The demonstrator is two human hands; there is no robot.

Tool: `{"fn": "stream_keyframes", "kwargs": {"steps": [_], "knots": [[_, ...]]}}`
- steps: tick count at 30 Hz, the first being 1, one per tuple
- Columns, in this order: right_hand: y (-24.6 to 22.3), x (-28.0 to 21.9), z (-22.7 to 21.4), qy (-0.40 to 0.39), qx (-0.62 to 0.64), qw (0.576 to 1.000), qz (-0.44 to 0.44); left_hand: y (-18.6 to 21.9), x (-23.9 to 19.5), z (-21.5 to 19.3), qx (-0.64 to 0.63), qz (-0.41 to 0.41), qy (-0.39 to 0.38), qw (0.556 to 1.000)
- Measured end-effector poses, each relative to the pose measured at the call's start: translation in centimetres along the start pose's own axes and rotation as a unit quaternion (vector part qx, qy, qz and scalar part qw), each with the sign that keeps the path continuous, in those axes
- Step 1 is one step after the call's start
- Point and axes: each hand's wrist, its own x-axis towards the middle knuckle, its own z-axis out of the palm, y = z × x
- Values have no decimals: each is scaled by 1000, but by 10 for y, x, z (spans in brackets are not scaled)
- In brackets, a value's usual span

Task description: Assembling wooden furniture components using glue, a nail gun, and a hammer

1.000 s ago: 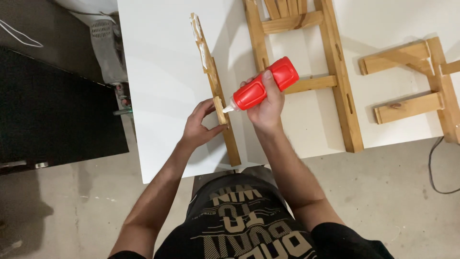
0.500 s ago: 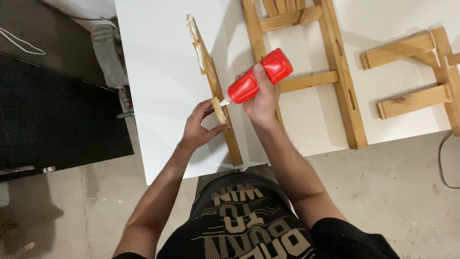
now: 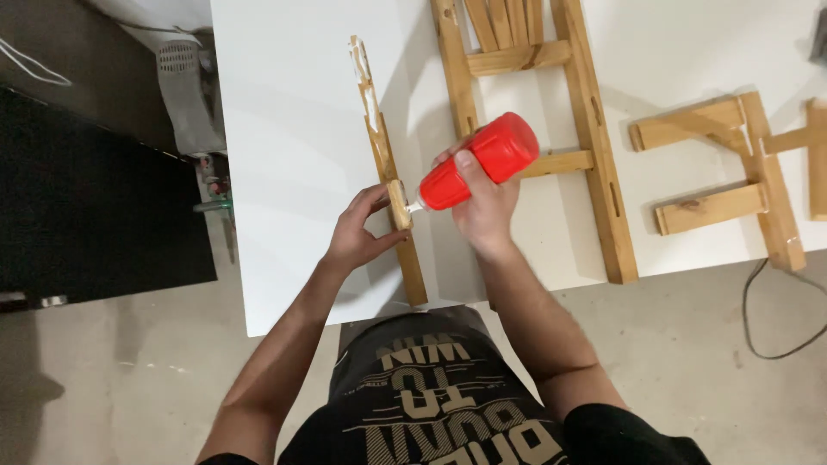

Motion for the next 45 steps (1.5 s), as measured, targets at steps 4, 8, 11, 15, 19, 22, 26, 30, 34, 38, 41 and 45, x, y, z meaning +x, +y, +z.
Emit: {"fn": "stream_keyframes", "kwargs": {"steps": [4, 8, 11, 15, 19, 22, 26, 30, 34, 38, 41, 45], "knots": [[-23, 10, 39, -158, -129, 973, -111, 9, 3, 1, 12, -33, -5, 999], [-20, 18, 74, -272, -309, 899, -146, 16, 8, 3, 36, -42, -25, 998], [-31, 8, 95, -314, -435, 840, -77, 4, 9, 0, 53, -6, -64, 997], [-23, 9, 96, -300, -544, 778, -96, -8, 9, 6, 72, -3, -61, 996], [-22, 3, 105, -357, -559, 744, -80, -3, 10, 6, 80, 7, -61, 995], [-26, -1, 111, -384, -558, 732, -65, -9, 11, 7, 87, 0, -66, 994], [-37, -17, 113, -390, -585, 710, -44, -9, 13, 8, 107, -32, -79, 991], [-42, -23, 111, -395, -580, 711, -33, -13, 14, 11, 119, -28, -68, 990], [-36, -12, 113, -371, -582, 722, -49, -20, 14, 12, 122, 0, -61, 991], [-32, 2, 118, -330, -600, 727, -43, -27, 13, 16, 99, 37, -46, 993], [-29, 8, 114, -329, -580, 743, -56, -16, 13, 11, 90, 33, -49, 994], [-40, -4, 109, -327, -583, 742, -45, -12, 13, 10, 83, 32, -56, 995]]}}
